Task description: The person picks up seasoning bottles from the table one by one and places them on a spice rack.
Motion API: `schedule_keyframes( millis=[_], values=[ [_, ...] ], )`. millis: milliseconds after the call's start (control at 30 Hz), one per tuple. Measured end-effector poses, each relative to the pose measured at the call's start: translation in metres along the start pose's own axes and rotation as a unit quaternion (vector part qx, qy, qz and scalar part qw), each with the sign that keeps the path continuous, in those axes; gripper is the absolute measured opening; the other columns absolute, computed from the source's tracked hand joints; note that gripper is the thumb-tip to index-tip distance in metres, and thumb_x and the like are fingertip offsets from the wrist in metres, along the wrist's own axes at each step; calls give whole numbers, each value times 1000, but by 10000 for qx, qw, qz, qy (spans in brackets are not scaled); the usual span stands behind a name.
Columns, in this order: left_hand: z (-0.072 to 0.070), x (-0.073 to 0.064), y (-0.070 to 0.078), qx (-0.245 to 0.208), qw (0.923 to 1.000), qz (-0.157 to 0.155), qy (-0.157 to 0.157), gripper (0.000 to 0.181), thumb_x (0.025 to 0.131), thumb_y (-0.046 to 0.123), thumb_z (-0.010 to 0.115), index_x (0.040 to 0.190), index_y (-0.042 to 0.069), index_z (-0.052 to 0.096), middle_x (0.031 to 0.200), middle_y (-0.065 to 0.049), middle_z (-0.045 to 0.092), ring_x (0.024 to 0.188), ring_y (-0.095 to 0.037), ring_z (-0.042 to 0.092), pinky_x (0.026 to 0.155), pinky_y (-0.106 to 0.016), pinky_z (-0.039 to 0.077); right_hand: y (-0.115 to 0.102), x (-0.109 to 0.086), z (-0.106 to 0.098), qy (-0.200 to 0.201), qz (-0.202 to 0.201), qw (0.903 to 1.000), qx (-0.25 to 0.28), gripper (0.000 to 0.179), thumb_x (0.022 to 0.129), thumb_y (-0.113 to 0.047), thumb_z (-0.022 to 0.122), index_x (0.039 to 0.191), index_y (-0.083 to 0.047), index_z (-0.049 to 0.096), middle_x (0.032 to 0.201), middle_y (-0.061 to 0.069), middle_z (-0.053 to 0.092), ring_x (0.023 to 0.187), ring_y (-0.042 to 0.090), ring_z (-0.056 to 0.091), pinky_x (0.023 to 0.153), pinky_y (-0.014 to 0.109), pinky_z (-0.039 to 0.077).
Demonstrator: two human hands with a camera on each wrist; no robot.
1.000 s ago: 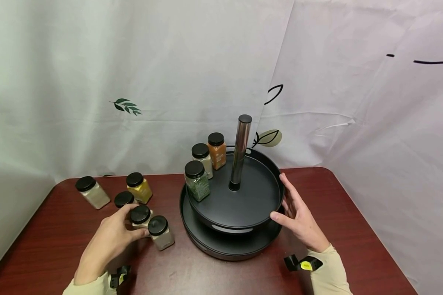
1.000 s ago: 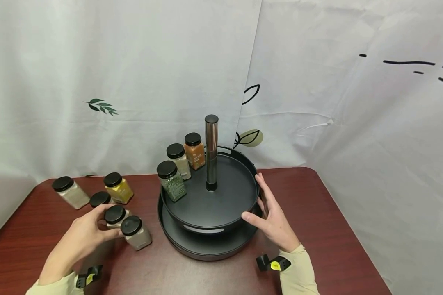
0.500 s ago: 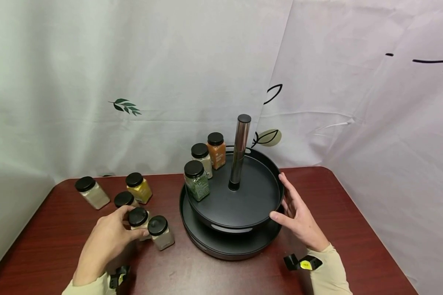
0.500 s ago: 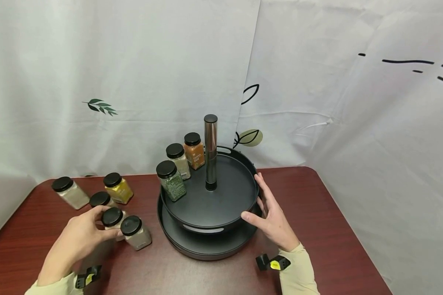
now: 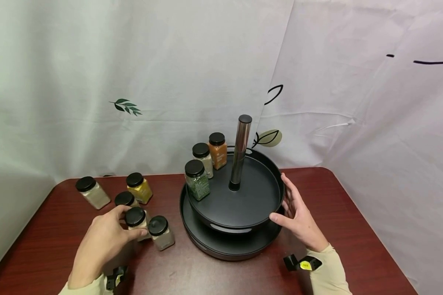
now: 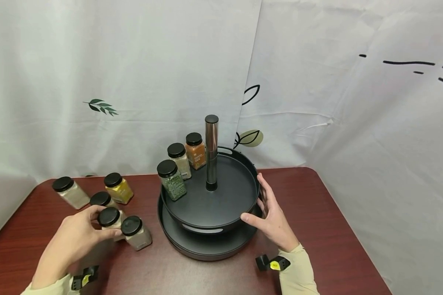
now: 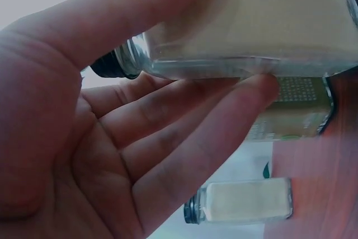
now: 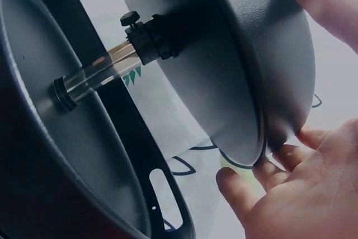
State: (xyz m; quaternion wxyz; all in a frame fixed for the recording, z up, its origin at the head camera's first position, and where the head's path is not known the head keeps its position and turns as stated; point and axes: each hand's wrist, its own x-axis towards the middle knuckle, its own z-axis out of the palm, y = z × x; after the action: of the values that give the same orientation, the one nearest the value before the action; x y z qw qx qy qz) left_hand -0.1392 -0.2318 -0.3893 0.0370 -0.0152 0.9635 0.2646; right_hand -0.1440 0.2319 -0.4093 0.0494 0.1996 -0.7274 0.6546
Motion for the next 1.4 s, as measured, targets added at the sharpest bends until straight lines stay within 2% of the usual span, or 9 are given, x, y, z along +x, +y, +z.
schedule_keyframes(
  millis=[233,367,467,567,833,900,1033,1267,1400],
  values=[
    [-12,-10,2,58,9997,-11,257,87,71,62,84,128,2,60,88,1,69,78,-19,64,65,-40,51,-1,-1,-1,-86,-65,9999,2,74,100,7,50,162,-7,11,168,13,8,153,19,15,112,15,27],
    [-18,-17,7,103,9983,39,572,93,70,68,80,130,1,59,86,-5,71,76,-25,64,61,-41,49,-1,0,-1,-141,-109,9995,262,67,103,5,44,161,-6,12,167,17,7,152,17,16,113,15,26],
    [-21,-22,11,123,9945,154,1027,93,69,67,82,130,0,59,89,-14,72,79,-34,65,60,-44,49,-1,0,-3,-161,-80,9994,298,68,103,5,44,161,-6,11,167,16,7,152,18,16,113,16,26],
    [-21,-28,18,41,9869,244,1593,84,69,61,86,125,4,64,93,-14,74,81,-36,67,59,-43,49,-2,-1,-4,-157,-38,9994,290,69,103,6,45,161,-6,10,168,14,7,153,20,15,114,16,25],
    [-21,-34,39,-260,9626,283,2682,63,67,47,92,116,15,72,64,4,66,58,-16,51,51,-28,37,-3,0,-5,-185,35,9992,339,74,100,7,48,162,-10,11,167,14,9,153,24,13,114,17,26],
    [-20,-36,43,-332,9578,270,2843,62,65,46,93,116,17,73,59,5,63,56,-15,47,50,-26,35,-3,0,-5,-189,51,9992,346,76,100,8,49,162,-10,11,167,14,9,153,25,13,114,17,27],
    [-19,-37,50,-447,9507,292,3054,61,63,43,95,116,19,75,59,5,64,54,-12,45,51,-23,33,-3,0,-6,-195,83,9992,336,78,99,8,51,162,-10,9,168,13,8,154,25,11,113,16,27],
    [-12,-37,63,-811,9393,434,3306,56,63,36,97,113,22,76,77,0,74,65,5,60,62,-20,39,-3,0,-5,-173,178,9991,342,80,98,7,52,162,-10,8,168,12,7,154,26,9,113,15,27],
    [-9,-37,68,-913,9321,550,3460,58,62,33,97,114,23,75,78,-2,74,64,7,58,61,-20,39,-4,-1,-5,-160,245,9990,327,81,98,7,54,163,-12,8,168,11,7,154,23,10,112,14,26]
  ],
)
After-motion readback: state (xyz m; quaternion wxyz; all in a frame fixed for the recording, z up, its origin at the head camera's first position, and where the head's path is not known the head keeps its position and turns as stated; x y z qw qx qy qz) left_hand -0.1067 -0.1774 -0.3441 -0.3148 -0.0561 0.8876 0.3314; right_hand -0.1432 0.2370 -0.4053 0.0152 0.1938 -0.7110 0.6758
